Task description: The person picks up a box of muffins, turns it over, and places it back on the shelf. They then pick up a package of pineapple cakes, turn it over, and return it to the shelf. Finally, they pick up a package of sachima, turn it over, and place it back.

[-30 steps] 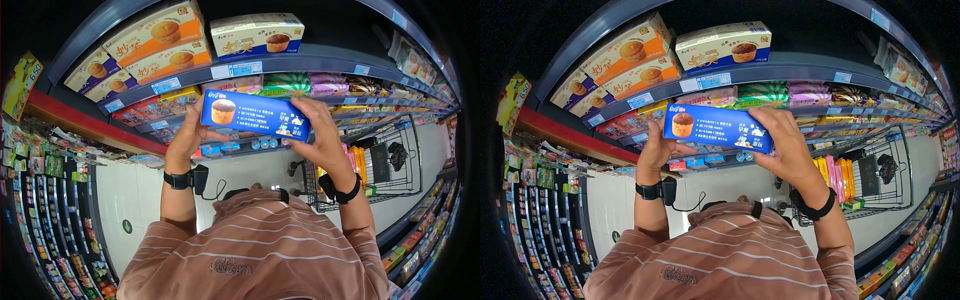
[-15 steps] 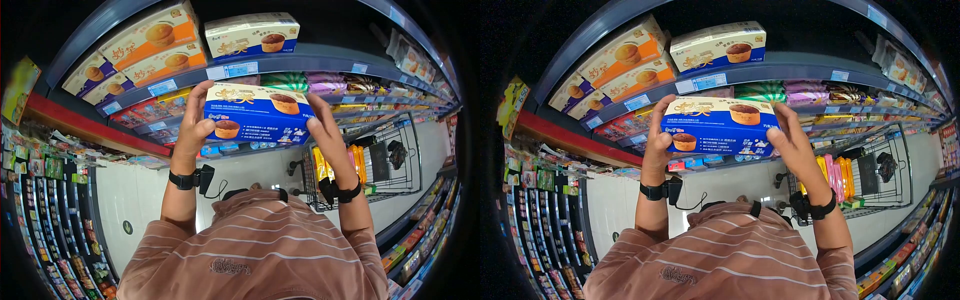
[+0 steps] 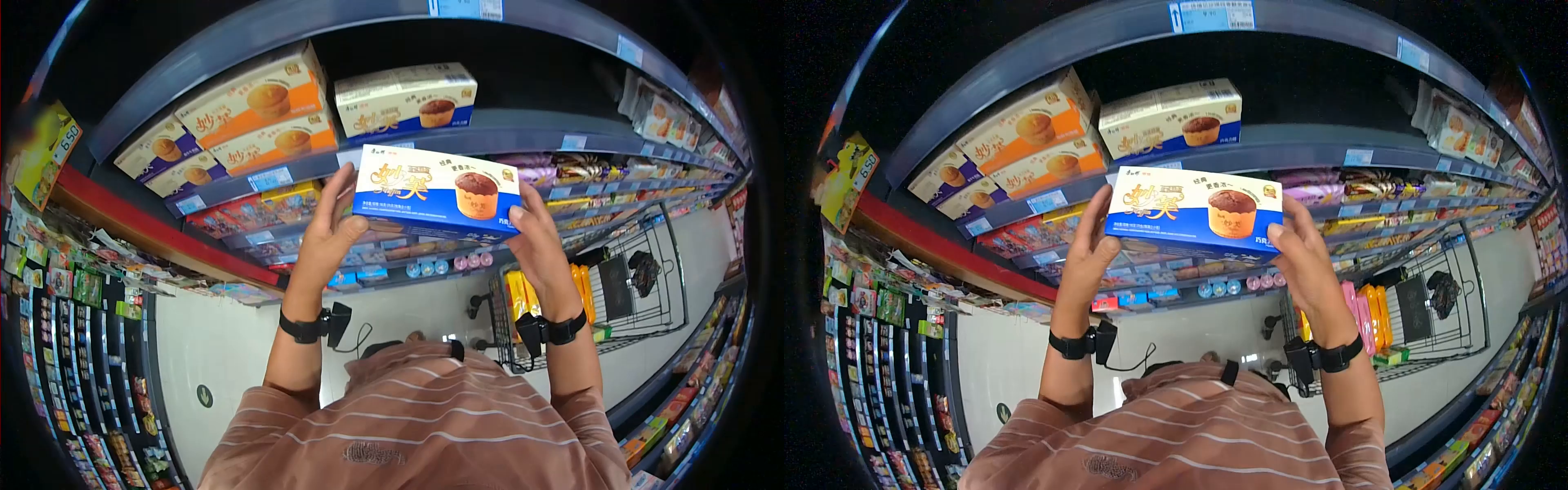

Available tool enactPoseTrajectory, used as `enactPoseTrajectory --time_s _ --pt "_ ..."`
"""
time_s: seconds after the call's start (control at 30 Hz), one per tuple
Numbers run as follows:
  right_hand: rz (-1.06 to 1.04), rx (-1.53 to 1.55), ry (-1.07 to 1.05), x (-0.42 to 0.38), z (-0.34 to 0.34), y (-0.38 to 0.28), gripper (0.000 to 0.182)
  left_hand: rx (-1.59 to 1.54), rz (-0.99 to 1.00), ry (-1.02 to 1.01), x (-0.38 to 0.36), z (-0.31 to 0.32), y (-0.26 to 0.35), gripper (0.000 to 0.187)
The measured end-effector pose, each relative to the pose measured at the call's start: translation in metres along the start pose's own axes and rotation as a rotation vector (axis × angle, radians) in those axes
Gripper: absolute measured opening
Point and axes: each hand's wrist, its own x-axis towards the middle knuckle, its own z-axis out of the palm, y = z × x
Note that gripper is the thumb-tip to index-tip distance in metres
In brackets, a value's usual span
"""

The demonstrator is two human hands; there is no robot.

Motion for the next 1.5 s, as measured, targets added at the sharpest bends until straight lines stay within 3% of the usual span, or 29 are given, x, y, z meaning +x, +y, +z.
enactPoseTrajectory --time_s 0.13,0.23,0.4,0.6,0.7,0.77,0.83,0.97,1.1,1.13,1.2,1.3,1.43,1.5 --pt "-0.21 -0.168 -0.005 0.009 0.002 -0.027 0.079 0.028 -0.091 -0.027 0.01 0.009 0.023 0.071" --pt "-0.301 -0.293 -0.013 0.026 0.001 -0.054 0.091 0.037 0.006 0.02 0.029 0.015 0.036 0.068" --pt "-0.306 -0.276 -0.113 0.047 0.0 -0.075 0.086 -0.046 0.109 0.086 0.051 0.024 0.05 0.066" --pt "-0.249 -0.34 -0.179 0.046 -0.013 -0.041 0.089 0.156 0.104 0.186 0.038 0.022 0.02 0.061" --pt "-0.445 -0.376 -0.214 0.067 -0.006 -0.022 0.078 0.13 0.112 0.188 0.042 0.003 0.003 0.053" --pt "-0.391 -0.465 -0.197 0.066 0.005 -0.022 0.082 0.093 0.145 0.188 0.041 0.002 0.004 0.054" --pt "-0.526 -0.486 -0.183 0.077 0.009 0.004 0.087 0.191 0.147 0.238 0.037 -0.005 0.0 0.055" --pt "-0.428 -0.562 -0.106 0.062 0.008 0.022 0.09 0.246 0.1 0.269 0.023 -0.008 -0.012 0.055" --pt "-0.458 -0.655 -0.051 0.057 0.014 0.028 0.087 0.246 0.073 0.302 0.016 -0.003 -0.015 0.056" --pt "-0.653 -0.727 0.0 0.061 0.015 0.032 0.083 0.242 0.078 0.333 0.014 0.001 -0.012 0.056" --pt "-0.665 -0.562 -0.132 0.058 0.007 0.023 0.076 0.321 0.082 0.326 0.015 0.011 -0.005 0.054" --pt "-0.454 -0.49 -0.149 0.052 0.006 0.008 0.076 0.468 0.111 0.337 0.022 0.015 -0.006 0.052" --pt "-0.286 -0.433 -0.109 0.056 -0.009 0.003 0.075 0.119 0.139 0.225 0.025 0.029 -0.018 0.058" --pt "-0.305 -0.463 -0.12 0.064 -0.01 -0.004 0.076 0.146 0.131 0.24 0.028 0.033 -0.008 0.058"
